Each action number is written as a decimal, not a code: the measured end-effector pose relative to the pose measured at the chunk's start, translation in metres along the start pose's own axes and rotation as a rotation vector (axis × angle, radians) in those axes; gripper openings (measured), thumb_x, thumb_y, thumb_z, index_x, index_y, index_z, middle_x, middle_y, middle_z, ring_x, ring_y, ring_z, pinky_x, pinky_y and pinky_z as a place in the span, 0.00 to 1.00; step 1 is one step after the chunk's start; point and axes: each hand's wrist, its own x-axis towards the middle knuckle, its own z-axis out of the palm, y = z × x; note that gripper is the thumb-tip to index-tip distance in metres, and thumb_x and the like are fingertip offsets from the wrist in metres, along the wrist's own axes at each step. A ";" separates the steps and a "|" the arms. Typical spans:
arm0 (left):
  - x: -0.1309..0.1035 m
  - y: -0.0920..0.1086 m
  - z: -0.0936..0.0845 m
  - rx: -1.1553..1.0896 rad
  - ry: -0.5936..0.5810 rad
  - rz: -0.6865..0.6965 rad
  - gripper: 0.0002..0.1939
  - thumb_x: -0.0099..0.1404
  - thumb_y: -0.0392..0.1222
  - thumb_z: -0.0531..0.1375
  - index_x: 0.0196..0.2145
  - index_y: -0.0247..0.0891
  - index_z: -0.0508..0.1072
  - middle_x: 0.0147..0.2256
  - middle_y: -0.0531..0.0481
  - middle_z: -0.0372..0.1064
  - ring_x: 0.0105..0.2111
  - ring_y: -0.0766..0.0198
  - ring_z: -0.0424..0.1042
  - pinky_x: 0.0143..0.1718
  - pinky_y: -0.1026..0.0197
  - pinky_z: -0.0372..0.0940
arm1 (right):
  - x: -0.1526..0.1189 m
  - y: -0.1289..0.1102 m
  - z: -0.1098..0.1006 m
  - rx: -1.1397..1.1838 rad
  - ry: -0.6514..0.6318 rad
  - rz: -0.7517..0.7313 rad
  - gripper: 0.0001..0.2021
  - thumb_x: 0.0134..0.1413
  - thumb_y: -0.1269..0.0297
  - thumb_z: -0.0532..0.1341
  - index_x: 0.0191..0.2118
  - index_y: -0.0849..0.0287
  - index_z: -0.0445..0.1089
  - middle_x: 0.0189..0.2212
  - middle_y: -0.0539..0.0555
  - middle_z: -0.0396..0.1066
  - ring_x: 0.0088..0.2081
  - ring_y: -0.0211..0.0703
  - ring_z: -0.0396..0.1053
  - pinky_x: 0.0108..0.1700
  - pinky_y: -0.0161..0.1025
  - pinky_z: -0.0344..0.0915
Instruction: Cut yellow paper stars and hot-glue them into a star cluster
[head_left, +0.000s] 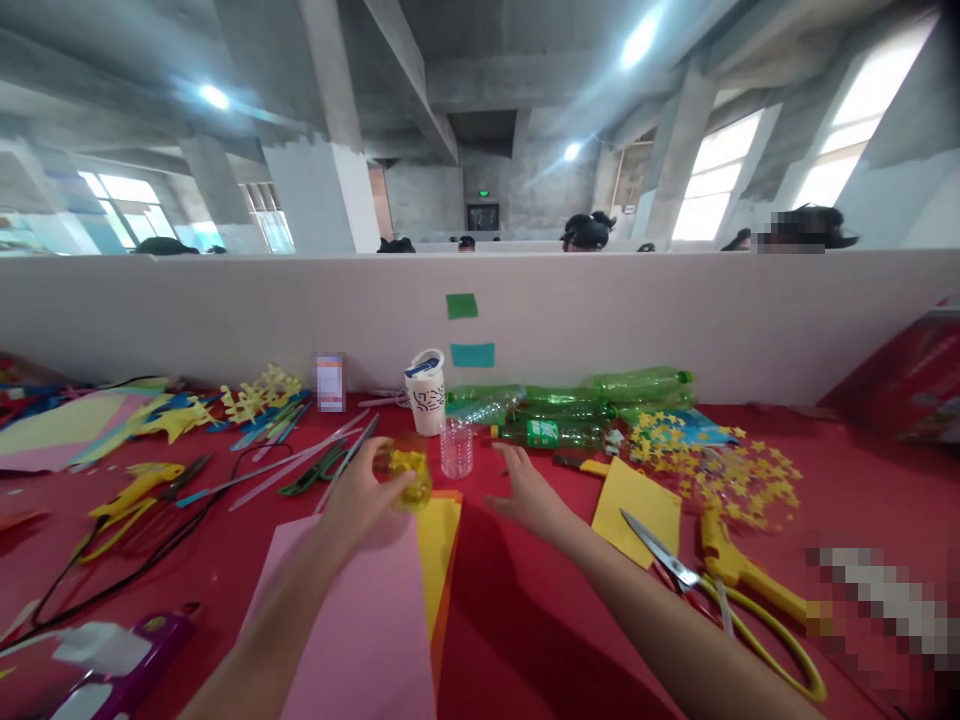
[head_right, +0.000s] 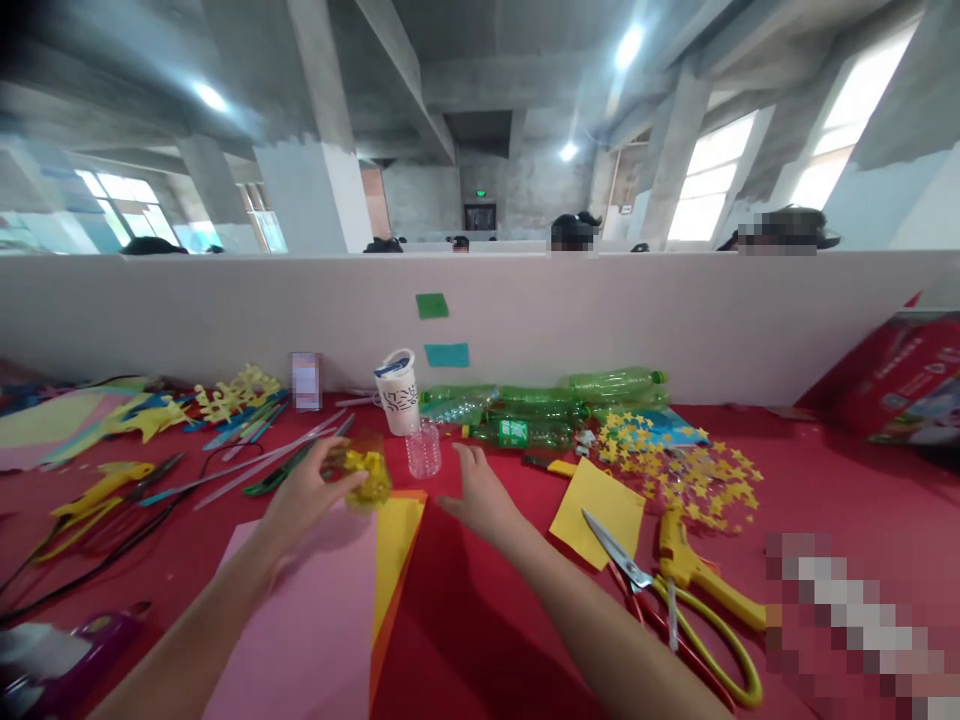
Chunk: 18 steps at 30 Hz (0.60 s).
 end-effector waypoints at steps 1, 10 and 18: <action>0.016 -0.015 0.003 0.010 0.021 -0.020 0.25 0.48 0.47 0.62 0.44 0.43 0.64 0.41 0.44 0.67 0.41 0.52 0.68 0.45 0.50 0.59 | 0.019 0.007 0.003 -0.011 0.014 -0.006 0.33 0.43 0.66 0.62 0.56 0.58 0.51 0.51 0.61 0.54 0.45 0.46 0.64 0.46 0.43 0.63; 0.098 -0.062 0.069 0.035 -0.014 -0.117 0.26 0.49 0.43 0.61 0.46 0.35 0.61 0.44 0.37 0.67 0.42 0.53 0.69 0.44 0.52 0.59 | 0.084 0.059 0.001 -0.074 0.145 0.040 0.20 0.48 0.67 0.57 0.50 0.60 0.58 0.47 0.59 0.57 0.40 0.43 0.65 0.41 0.41 0.64; 0.082 -0.042 0.053 0.125 -0.082 -0.129 0.40 0.49 0.42 0.61 0.57 0.33 0.49 0.51 0.34 0.61 0.47 0.53 0.67 0.47 0.52 0.60 | 0.073 0.041 0.005 -0.078 0.071 -0.019 0.20 0.47 0.71 0.56 0.49 0.59 0.59 0.47 0.57 0.61 0.37 0.39 0.66 0.40 0.36 0.62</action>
